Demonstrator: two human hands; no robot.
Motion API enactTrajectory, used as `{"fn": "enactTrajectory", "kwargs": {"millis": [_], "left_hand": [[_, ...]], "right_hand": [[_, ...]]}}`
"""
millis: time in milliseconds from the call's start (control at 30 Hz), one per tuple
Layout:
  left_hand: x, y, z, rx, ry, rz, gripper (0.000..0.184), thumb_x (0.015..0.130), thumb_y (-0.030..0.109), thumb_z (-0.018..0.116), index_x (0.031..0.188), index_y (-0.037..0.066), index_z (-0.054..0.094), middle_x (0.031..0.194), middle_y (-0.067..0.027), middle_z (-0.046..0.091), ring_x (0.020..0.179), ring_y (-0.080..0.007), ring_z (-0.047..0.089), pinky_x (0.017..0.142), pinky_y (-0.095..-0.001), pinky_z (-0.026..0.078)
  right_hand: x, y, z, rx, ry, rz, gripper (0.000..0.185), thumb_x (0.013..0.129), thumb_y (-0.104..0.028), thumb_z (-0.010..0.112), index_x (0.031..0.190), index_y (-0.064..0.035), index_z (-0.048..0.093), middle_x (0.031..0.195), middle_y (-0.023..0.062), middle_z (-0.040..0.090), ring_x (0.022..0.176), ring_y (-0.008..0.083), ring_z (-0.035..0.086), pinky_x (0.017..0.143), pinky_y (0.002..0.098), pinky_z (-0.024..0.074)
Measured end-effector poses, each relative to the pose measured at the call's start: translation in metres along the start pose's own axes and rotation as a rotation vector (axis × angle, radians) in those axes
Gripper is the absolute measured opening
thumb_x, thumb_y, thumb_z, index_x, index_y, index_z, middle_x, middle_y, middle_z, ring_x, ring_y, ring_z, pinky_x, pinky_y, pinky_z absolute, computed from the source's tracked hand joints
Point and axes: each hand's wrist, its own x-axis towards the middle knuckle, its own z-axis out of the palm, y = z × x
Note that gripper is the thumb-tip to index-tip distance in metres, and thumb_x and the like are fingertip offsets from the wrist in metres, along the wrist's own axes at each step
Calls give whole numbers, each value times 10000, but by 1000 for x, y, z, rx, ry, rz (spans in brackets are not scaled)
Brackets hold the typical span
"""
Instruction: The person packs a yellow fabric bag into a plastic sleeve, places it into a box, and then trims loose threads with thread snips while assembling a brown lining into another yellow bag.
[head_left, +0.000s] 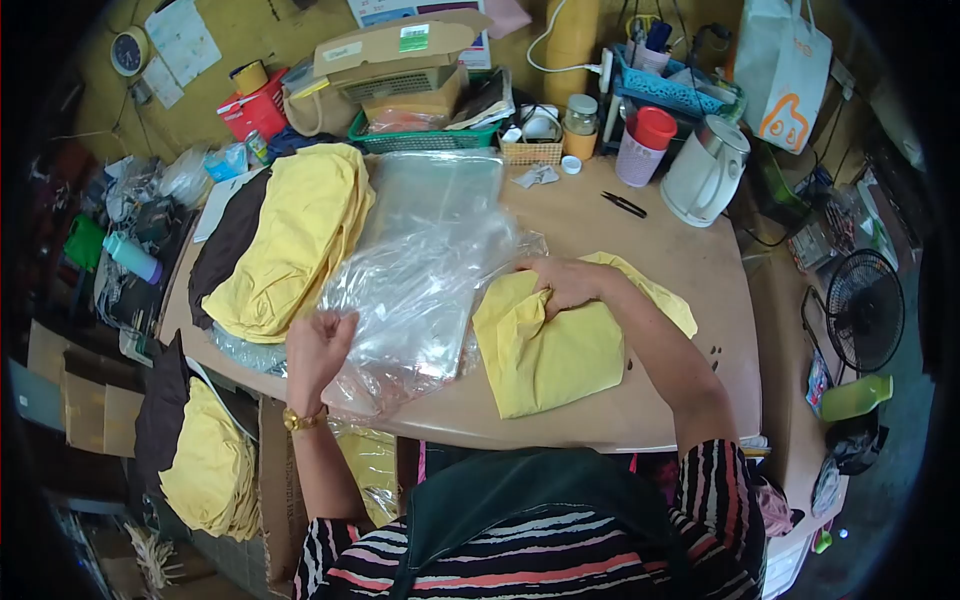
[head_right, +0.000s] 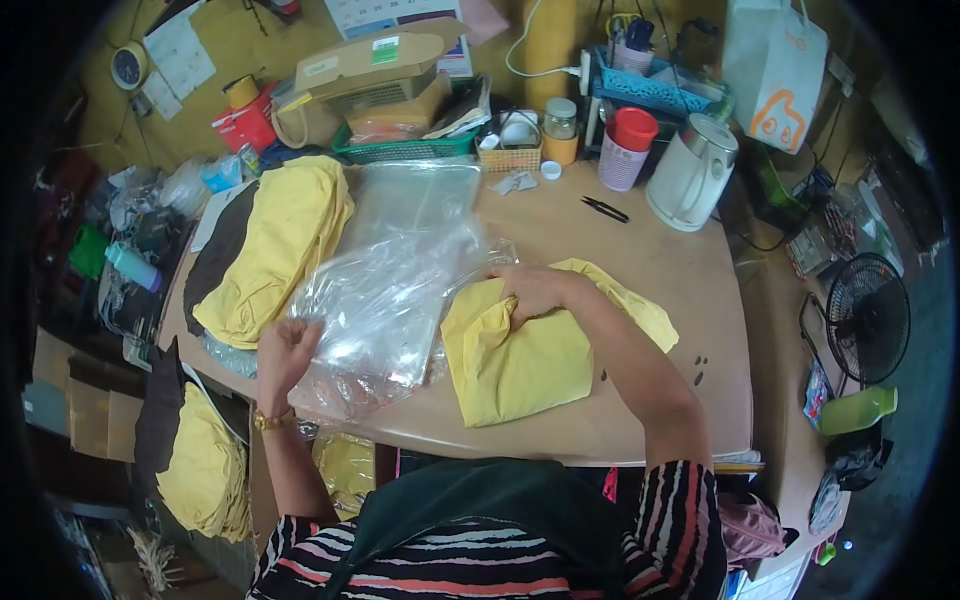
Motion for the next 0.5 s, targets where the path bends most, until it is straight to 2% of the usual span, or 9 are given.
{"fn": "enactTrajectory", "kwargs": {"millis": [100, 133, 167, 200, 233, 333, 400, 467, 500], "left_hand": [[4, 15, 4, -87, 184, 187, 424, 746, 59, 658, 1166, 83, 607, 710, -162, 600, 585, -344, 576, 581, -416, 467], [5, 24, 2, -86, 187, 178, 424, 746, 59, 658, 1166, 83, 607, 710, -162, 600, 585, -344, 576, 581, -416, 467], [5, 37, -2, -53, 196, 208, 570, 716, -4, 630, 1266, 106, 533, 858, -186, 598, 664, -365, 589, 622, -431, 479], [4, 46, -6, -19, 203, 239, 723, 685, -67, 602, 1366, 130, 458, 1006, -209, 595, 742, -387, 602, 662, -446, 491], [5, 52, -8, -19, 206, 234, 723, 685, -67, 602, 1366, 130, 458, 1006, -209, 595, 742, -387, 602, 662, -446, 491], [7, 72, -11, -9, 56, 276, 893, 668, -117, 520, 1481, 146, 259, 1285, -267, 465, 936, -448, 571, 783, -476, 480], [8, 93, -12, -27, 32, 333, 901, 666, -122, 515, 1484, 140, 244, 1314, -283, 440, 962, -456, 563, 788, -481, 479], [13, 117, -13, -72, -43, 465, 920, 656, -138, 502, 1489, 120, 209, 1376, -337, 365, 979, -477, 562, 793, -482, 485], [15, 131, -13, -71, -44, 479, 920, 656, -138, 502, 1489, 120, 209, 1376, -337, 365, 979, -477, 562, 793, -482, 485]], "right_hand": [[-6, -5, -8, 84, -90, 48, 404, 671, -239, 755, 1004, -16, 705, 1229, 143, 593, 1138, 290, 549, 922, 359, 455], [-19, -23, -21, 105, -172, 192, 407, 672, -244, 757, 999, -8, 701, 1174, 143, 620, 1084, 290, 576, 894, 356, 467], [-36, -40, -33, 124, -252, 337, 411, 673, -249, 758, 994, 0, 698, 1120, 142, 646, 1030, 291, 604, 865, 352, 479], [-60, -37, -27, 6, -24, 289, 377, 690, -227, 751, 986, 1, 700, 1055, 146, 663, 959, 275, 626, 828, 346, 488], [-89, -33, -21, -112, 205, 238, 344, 707, -206, 743, 978, 1, 702, 989, 150, 680, 887, 259, 649, 790, 339, 498], [-151, -68, -38, 255, 517, 192, 262, 736, -84, 710, 979, 14, 696, 927, 151, 684, 802, 259, 651, 748, 329, 503], [-174, -99, -32, 319, 697, 276, 258, 729, -50, 702, 980, 13, 693, 976, 172, 676, 812, 299, 648, 756, 342, 507], [-168, -130, -21, 175, 1121, 224, 262, 716, -8, 677, 977, 17, 683, 922, 192, 660, 788, 313, 649, 701, 339, 508], [-162, -134, -14, 172, 1134, 230, 262, 716, -8, 677, 977, 17, 683, 922, 192, 660, 788, 313, 649, 701, 339, 508]]}}
